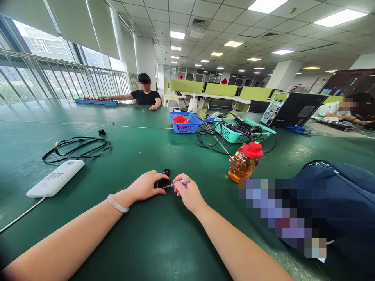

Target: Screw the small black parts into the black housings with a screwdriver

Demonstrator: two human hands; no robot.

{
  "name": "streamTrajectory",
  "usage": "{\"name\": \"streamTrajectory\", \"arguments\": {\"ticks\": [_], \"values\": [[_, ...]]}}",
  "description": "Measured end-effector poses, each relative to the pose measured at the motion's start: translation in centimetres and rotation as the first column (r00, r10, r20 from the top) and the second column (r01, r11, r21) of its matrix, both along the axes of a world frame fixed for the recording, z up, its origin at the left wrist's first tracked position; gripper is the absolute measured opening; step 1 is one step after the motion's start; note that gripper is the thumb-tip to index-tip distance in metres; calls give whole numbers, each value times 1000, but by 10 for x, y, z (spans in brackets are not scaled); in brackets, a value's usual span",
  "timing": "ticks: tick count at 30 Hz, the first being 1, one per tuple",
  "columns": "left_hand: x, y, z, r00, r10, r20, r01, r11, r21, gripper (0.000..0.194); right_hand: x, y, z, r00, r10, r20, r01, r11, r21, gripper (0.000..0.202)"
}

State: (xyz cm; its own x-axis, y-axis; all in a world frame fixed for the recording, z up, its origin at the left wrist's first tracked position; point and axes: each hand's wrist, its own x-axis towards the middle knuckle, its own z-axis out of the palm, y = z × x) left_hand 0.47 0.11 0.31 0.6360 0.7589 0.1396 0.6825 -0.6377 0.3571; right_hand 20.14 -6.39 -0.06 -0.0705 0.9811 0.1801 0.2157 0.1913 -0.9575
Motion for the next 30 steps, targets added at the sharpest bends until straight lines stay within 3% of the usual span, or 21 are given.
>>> {"name": "streamTrajectory", "arguments": {"ticks": [2, 4, 7, 10, 14, 25, 30], "values": [[0, -1, 1, 1000, 2, 1, -2, 1000, -8, 49, 2, -2, 2, 1000, -5, -13, 5, 1000, 27, 15], [0, -1, 1, 1000, 0, 1, 0, 1000, -11, 46, 4, -9, 8, 997, -14, 72, 2, 986, 169, 15], [-1, -1, 0, 1000, -7, 6, 7, 1000, 0, 45, 7, -18, 17, 950, -118, 290, -18, 904, 428, 9], [-1, 0, -2, 1000, -7, 10, 7, 1000, 2, 47, 8, -18, 18, 883, -171, 438, -101, 841, 531, 8], [-1, 2, -3, 1000, -8, 12, 8, 1000, -13, 48, 9, -12, 14, 855, -159, 493, -130, 855, 502, 11], [-1, 4, 0, 988, -24, 154, 34, 997, -62, 45, 11, -12, 16, 877, -149, 456, -12, 944, 330, 12], [0, 3, 1, 955, 35, 296, -20, 998, -53, 41, 16, -10, 14, 952, -146, 270, 47, 939, 340, 14]]}}
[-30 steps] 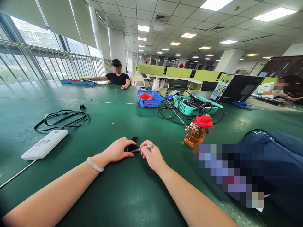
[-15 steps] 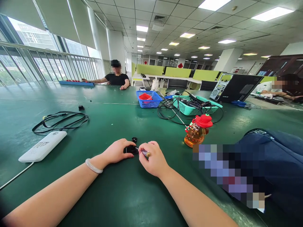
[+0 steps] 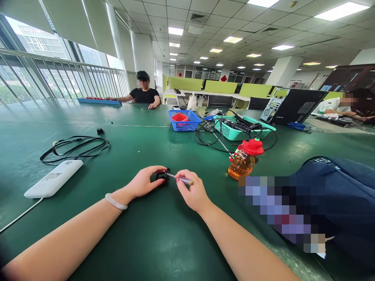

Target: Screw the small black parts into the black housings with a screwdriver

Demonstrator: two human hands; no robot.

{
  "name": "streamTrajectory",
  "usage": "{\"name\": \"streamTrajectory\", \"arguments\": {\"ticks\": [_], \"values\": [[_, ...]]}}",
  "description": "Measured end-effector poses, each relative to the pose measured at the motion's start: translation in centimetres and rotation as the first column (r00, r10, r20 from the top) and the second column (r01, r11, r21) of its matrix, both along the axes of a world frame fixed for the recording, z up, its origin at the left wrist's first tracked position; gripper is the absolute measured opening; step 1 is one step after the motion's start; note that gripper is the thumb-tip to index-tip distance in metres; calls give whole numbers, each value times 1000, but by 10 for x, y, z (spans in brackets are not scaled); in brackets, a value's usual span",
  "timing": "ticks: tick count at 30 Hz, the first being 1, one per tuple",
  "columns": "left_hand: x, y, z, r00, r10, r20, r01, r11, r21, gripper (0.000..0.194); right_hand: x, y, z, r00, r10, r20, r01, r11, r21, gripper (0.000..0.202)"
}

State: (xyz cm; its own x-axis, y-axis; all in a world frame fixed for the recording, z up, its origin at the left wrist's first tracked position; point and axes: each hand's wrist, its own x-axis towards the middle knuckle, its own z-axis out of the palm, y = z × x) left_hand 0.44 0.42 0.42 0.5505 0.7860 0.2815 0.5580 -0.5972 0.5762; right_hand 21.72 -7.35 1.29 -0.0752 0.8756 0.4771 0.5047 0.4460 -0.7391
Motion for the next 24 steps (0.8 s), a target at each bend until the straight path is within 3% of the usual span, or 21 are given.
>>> {"name": "streamTrajectory", "arguments": {"ticks": [2, 5, 9, 13, 17, 20, 24], "values": [[-1, 2, 0, 993, 116, -7, -116, 992, 47, 39, 2, 3, -2, 995, -37, -95, 37, 999, 3, 16], [-3, 3, -1, 949, 289, -121, -275, 954, 121, 40, 3, 8, -7, 990, -92, -110, 87, 995, -52, 19], [-5, 0, 1, 888, 347, -302, -299, 934, 196, 37, 1, 14, -14, 998, -59, -7, 58, 992, -110, 20], [-1, -6, 2, 858, 375, -352, -311, 923, 224, 34, -1, 14, -18, 998, -19, 64, 28, 989, -146, 22], [4, -8, 2, 903, 340, -262, -291, 934, 206, 36, -1, 15, -20, 997, -2, 83, 15, 987, -159, 22], [8, -10, -2, 957, 196, -215, -167, 975, 145, 32, -1, 17, -21, 997, 1, 75, 9, 991, -132, 22], [9, -12, -9, 956, 68, -284, -52, 997, 64, 35, 0, 19, -23, 998, 6, 69, 2, 993, -116, 22]]}}
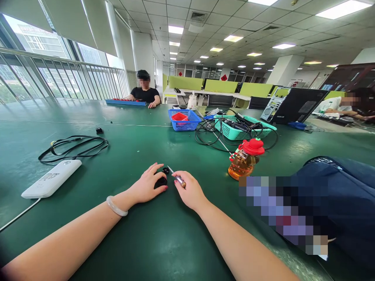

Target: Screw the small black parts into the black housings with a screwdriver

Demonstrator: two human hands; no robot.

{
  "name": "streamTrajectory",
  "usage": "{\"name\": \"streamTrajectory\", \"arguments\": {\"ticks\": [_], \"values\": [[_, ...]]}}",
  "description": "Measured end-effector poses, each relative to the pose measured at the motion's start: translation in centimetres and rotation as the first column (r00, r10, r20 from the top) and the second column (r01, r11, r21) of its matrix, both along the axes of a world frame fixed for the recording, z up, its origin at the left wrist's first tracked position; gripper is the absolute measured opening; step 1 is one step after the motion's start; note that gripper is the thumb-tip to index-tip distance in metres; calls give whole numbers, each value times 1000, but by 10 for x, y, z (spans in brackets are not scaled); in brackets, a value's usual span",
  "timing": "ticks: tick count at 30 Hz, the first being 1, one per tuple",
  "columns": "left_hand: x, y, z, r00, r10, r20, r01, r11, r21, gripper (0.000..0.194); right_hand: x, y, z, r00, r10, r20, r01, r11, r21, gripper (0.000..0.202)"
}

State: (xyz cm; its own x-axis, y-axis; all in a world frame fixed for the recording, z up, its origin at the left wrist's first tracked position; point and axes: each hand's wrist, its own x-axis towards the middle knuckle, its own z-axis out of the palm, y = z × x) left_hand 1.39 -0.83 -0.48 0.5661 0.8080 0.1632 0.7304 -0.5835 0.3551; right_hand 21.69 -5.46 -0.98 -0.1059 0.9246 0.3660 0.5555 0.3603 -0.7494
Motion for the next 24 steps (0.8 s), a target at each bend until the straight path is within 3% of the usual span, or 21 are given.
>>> {"name": "streamTrajectory", "arguments": {"ticks": [6, 9, 12, 15, 24], "values": [[-4, 10, -4, 982, 185, -29, -183, 981, 63, 26, 1, 1, -2, 1000, 6, 3, -6, 1000, -6, 22], [-7, 14, -4, 972, 234, -14, -232, 970, 69, 36, -1, -1, 1, 1000, 8, -5, -8, 1000, -15, 20], [-8, 13, -5, 984, 175, -18, -174, 984, 40, 54, -2, -6, 7, 998, 17, -55, -19, 999, -30, 16], [-8, 11, -7, 995, 94, -32, -93, 995, 28, 58, -2, -10, 12, 994, -31, -104, 33, 999, 12, 19], [-4, 2, 0, 991, 68, -115, -59, 995, 79, 40, 3, -5, 9, 987, -109, -119, 120, 989, 89, 21]]}}
